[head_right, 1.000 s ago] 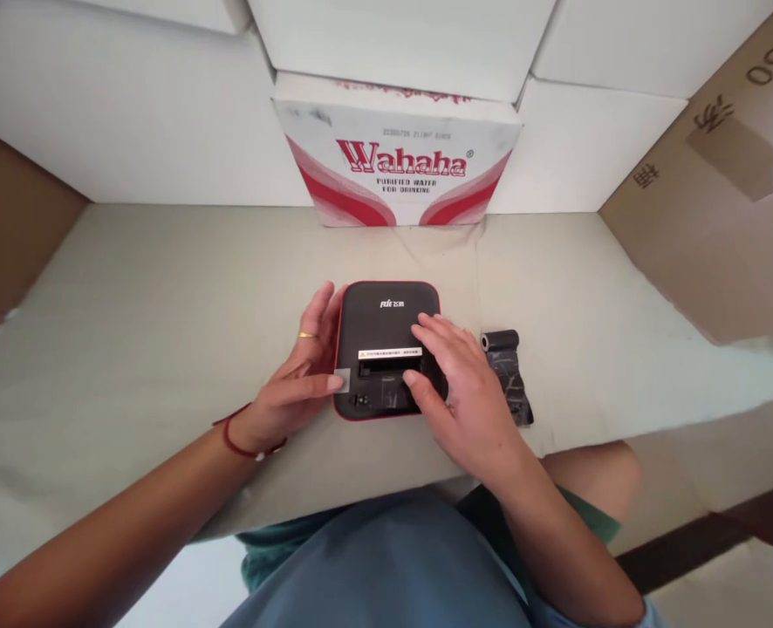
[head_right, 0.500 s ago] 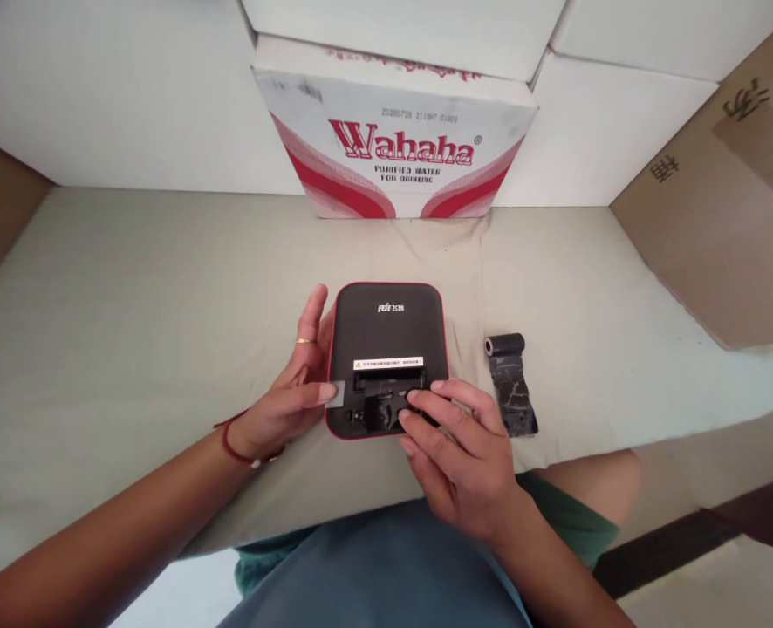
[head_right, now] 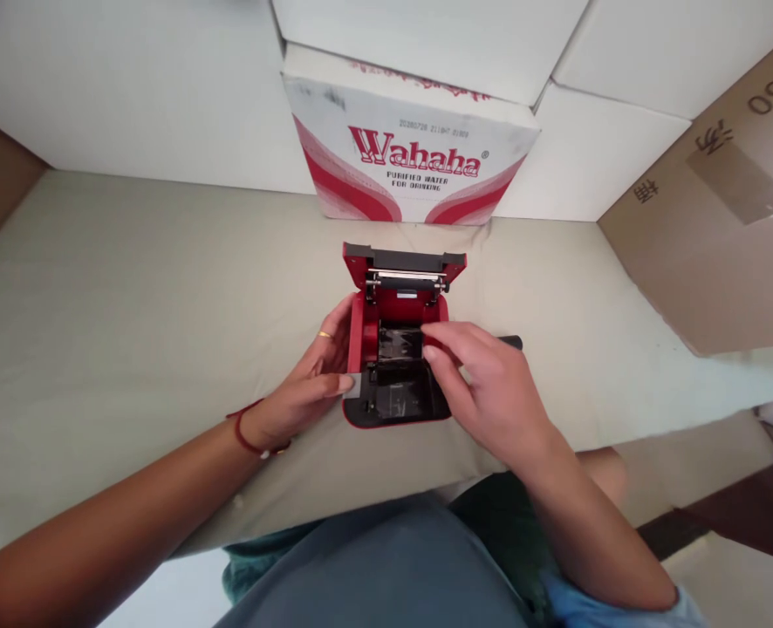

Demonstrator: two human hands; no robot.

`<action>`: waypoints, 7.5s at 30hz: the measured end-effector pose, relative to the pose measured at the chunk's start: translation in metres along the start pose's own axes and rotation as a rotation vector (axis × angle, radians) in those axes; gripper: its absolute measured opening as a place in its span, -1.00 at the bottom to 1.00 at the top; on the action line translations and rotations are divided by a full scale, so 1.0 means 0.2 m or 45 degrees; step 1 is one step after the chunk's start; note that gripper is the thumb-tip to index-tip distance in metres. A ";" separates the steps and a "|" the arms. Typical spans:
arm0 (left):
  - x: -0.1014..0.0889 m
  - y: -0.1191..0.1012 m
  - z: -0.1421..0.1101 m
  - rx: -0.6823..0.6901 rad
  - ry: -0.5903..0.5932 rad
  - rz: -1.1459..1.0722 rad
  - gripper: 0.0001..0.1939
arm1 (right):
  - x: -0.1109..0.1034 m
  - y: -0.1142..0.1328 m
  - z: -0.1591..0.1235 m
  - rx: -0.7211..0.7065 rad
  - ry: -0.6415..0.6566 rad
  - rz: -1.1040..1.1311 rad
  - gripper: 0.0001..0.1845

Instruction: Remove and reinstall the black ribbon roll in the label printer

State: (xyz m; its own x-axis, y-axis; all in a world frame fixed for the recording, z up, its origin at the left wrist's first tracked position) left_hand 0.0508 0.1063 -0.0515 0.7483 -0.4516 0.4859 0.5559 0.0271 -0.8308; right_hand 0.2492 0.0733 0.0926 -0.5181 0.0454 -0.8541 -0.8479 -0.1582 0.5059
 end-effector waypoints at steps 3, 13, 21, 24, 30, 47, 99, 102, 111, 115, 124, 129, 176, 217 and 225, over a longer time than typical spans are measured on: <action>-0.02 0.01 0.01 0.006 -0.018 0.021 0.21 | 0.12 0.08 0.18 0.148 0.318 -0.494 -0.63; -0.03 0.02 0.01 0.038 0.005 0.104 0.24 | 0.33 0.12 0.36 0.102 0.580 -0.954 -0.71; -0.04 0.04 0.01 -0.020 -0.027 0.066 0.28 | -0.13 0.05 0.14 -0.014 0.366 -0.215 -0.62; -0.05 0.05 0.01 -0.015 -0.039 0.044 0.27 | -0.43 -0.19 0.10 0.221 0.158 -0.053 -0.43; -0.05 0.04 0.01 -0.008 -0.028 0.074 0.22 | -0.14 -0.53 0.14 0.396 0.648 0.026 -0.59; -0.05 0.05 0.02 0.028 -0.041 0.064 0.18 | 0.00 -0.86 0.11 0.364 0.377 -0.094 -0.57; -0.07 -0.12 -0.04 0.204 -0.154 0.728 -0.01 | 0.13 0.09 -0.33 -0.651 0.100 -0.124 -0.59; 0.05 -0.34 -0.12 0.480 -0.187 1.339 -0.36 | 0.15 0.05 -0.36 -0.662 0.072 -0.094 -0.58; 0.55 -0.42 -0.28 0.907 0.287 2.024 -0.66 | -0.03 -0.15 -0.14 -0.291 -0.242 0.572 -0.64; 0.56 -0.39 -0.27 0.933 0.245 2.057 -0.67 | -0.04 -0.37 0.20 0.158 -0.537 0.958 -0.48; 0.57 -0.39 -0.28 0.942 0.215 2.079 -0.64 | 0.01 -0.17 0.30 0.081 -0.231 0.822 -0.30; 0.55 -0.38 -0.28 0.928 0.225 2.076 -0.61 | 0.02 -0.13 0.07 -0.211 -0.200 0.436 -0.48; -0.02 -0.01 0.00 -0.058 0.086 0.178 0.35 | -0.01 0.00 -0.06 -0.146 -0.118 0.002 -0.63; -0.09 0.04 0.04 0.042 0.077 0.151 0.22 | 0.21 -0.52 0.05 0.269 0.574 -0.142 -0.64; -0.07 0.03 0.04 -0.009 0.063 0.116 0.26 | -0.41 -0.32 -0.12 -0.053 0.579 0.060 -0.72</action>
State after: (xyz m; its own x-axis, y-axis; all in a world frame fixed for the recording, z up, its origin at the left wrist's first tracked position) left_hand 0.0473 0.1199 -0.0616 0.7770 -0.4908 0.3943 0.4834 0.0639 -0.8731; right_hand 0.3490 0.0568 0.1279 -0.4464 -0.3992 -0.8008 -0.8145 -0.1893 0.5484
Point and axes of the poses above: each hand's wrist, its own z-axis towards the middle knuckle, its own x-axis out of the palm, y = z × x, the point moved 7 cm from there along z, towards the middle knuckle, and after that the axes turned 12 degrees about x, right-handed, at the moved point
